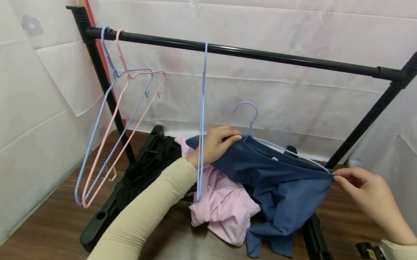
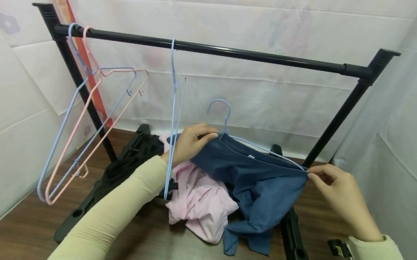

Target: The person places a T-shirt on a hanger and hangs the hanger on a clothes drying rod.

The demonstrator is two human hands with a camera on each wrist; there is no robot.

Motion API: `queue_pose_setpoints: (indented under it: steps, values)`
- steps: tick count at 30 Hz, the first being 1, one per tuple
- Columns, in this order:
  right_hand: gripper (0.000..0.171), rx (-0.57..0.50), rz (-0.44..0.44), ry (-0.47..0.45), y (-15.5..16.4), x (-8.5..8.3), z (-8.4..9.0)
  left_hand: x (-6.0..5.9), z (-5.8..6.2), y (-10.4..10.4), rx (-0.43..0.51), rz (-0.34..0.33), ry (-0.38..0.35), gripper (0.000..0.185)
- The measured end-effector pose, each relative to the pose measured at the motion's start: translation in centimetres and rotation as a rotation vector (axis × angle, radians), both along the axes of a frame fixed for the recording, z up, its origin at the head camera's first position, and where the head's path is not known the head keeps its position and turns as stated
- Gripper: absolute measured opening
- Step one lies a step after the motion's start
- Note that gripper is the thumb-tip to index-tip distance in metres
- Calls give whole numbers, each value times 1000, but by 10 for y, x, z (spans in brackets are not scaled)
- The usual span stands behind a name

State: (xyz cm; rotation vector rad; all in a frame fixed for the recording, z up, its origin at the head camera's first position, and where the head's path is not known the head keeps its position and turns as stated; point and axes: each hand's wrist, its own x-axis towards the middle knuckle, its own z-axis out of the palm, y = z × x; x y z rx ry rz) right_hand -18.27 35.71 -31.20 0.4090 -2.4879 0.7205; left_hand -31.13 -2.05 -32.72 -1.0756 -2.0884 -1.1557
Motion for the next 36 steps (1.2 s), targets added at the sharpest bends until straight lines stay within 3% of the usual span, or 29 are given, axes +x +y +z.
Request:
queue_pose_setpoints:
  steps: [23, 36]
  values:
    - [14, 57, 63, 63, -39, -15, 27, -1, 4, 6, 41, 23, 40, 18]
    - [17, 150, 151, 160, -65, -26, 40, 1, 7, 9, 75, 50, 56, 19]
